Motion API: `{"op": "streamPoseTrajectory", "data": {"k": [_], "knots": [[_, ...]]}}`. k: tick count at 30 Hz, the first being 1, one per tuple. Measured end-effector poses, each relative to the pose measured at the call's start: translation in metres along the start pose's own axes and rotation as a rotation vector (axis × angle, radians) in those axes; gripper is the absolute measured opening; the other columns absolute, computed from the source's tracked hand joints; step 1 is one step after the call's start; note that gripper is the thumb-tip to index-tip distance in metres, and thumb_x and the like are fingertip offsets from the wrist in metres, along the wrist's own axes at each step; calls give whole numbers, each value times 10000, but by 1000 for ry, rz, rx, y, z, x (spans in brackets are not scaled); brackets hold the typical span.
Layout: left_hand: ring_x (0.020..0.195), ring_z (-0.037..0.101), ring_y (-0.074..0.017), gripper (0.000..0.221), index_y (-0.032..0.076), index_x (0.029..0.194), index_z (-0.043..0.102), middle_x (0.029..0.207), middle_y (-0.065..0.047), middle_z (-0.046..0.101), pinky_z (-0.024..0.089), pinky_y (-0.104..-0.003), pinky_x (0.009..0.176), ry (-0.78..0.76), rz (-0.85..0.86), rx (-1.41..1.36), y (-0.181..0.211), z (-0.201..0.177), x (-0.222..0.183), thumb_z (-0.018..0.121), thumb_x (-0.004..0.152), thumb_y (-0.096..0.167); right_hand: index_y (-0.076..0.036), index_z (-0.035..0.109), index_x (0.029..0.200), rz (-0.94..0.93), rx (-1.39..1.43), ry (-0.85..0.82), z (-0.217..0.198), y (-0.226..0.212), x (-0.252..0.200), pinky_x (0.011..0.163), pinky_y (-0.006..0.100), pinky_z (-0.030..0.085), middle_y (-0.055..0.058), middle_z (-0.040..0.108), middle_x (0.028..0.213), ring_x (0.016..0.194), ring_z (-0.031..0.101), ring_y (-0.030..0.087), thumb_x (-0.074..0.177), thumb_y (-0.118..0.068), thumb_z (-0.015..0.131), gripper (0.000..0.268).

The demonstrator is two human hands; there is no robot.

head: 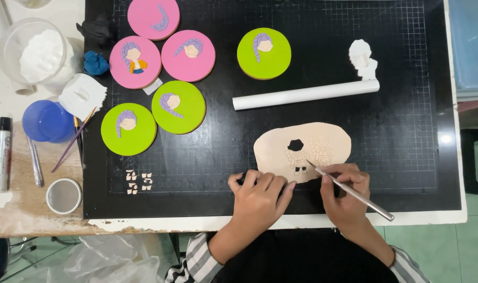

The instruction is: Tracing and embossing intricate character details onto a flat piece of clay using a precision stylus tool.

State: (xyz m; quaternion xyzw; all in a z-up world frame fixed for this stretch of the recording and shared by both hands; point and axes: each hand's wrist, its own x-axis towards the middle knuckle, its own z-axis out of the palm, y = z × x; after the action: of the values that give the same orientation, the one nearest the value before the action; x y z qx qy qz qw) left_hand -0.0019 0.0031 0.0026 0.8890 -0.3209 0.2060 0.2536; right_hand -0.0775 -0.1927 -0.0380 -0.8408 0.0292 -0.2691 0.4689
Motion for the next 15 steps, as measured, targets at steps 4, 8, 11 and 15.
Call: {"op": "streamPoseTrajectory", "data": {"k": [4,8,11,15], "knots": [[761,520,-161,243,219,774,656,740,91,623,304,-420,780,-5,0,6,0,0,0,724,954,367,-80,387,1048,2,-13,-11,1,1,0,817,295,595,161,678,1017,958,708,242,965,17,649,292],[766,516,-157,241,224,782,659,737,99,622,302,-422,783,-11,-4,11,0,1,-1,718,960,375,-83,381,1051,12,0,-14,2,1,1,796,295,596,163,676,1009,940,713,248,967,21,641,293],[770,521,-157,237,225,784,662,744,100,628,303,-424,786,-14,-2,11,0,2,-1,725,956,374,-83,382,1052,23,13,-13,2,2,0,802,301,606,166,673,1007,944,710,252,967,19,640,290],[763,515,-152,228,223,789,669,745,103,635,302,-423,787,-10,4,9,1,1,0,728,956,368,-83,401,1064,48,31,-21,1,1,-1,838,309,619,162,663,1019,977,708,249,960,34,642,288]]}}
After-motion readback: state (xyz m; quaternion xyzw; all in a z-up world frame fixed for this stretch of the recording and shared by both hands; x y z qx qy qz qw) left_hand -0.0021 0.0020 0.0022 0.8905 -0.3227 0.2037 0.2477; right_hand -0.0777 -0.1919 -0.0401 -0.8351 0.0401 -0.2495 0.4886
